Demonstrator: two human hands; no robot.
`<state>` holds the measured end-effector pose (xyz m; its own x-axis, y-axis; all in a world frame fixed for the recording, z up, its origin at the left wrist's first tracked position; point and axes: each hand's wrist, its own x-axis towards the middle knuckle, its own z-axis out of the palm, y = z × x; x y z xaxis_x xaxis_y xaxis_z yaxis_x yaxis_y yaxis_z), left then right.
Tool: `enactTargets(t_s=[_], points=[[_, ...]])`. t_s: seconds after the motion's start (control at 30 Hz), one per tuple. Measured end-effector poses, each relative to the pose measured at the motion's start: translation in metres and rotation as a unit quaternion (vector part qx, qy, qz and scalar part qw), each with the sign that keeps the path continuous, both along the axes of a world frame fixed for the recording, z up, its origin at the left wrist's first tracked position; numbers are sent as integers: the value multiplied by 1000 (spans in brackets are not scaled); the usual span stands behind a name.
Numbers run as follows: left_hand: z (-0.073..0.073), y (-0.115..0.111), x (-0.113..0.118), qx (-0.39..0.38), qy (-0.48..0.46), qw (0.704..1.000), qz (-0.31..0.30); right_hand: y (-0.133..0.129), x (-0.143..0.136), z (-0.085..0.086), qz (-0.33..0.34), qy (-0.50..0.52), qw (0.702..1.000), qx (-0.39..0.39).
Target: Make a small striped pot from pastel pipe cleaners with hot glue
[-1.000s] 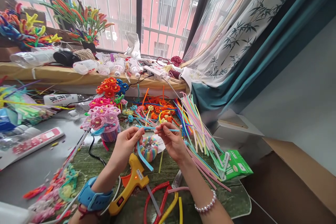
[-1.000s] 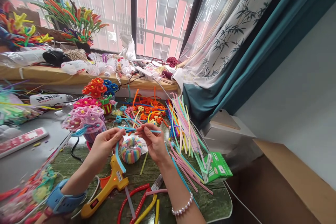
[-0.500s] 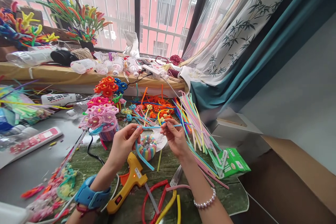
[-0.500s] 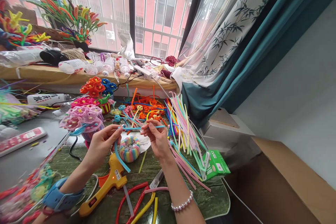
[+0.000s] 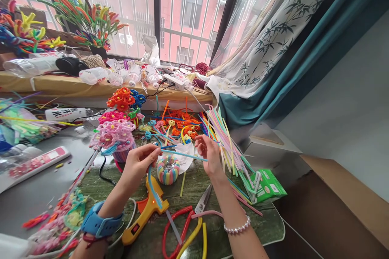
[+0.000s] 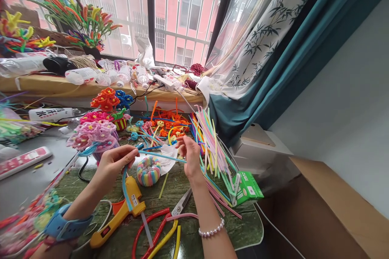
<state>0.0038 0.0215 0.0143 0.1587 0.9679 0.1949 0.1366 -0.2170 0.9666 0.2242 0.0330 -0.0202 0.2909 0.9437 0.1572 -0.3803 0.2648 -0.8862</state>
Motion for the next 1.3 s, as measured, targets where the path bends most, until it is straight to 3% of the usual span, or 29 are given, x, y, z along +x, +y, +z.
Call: enactTargets(t_s=[0.1,0.2,0.4,0.57,0.73,0.87,1.03,1.3], points=[[1,1,-3,2,7,1000,-22,-1,1,2,47,-72,996,-13],[2,2,-5,-4,17,999,-37,-5,3,5,140,-96,985,-36],[2,1,-2,-2,51,996,-71,-13,2,8,313,-182,931,-37],[1,2,0,13,83,993,-86,-18,-7,4,363,-211,907,-32],[-3,3,-4,14,123,988,-93,-16,-9,-1,323,-280,904,-30],[-5,3,-4,9,132,985,-106,-16,-11,1,247,-359,900,27],[-3,1,-2,31,163,978,-124,-20,-20,5,172,-389,901,84],[-10,4,-1,55,210,964,-154,-24,-25,2,99,-476,857,169]])
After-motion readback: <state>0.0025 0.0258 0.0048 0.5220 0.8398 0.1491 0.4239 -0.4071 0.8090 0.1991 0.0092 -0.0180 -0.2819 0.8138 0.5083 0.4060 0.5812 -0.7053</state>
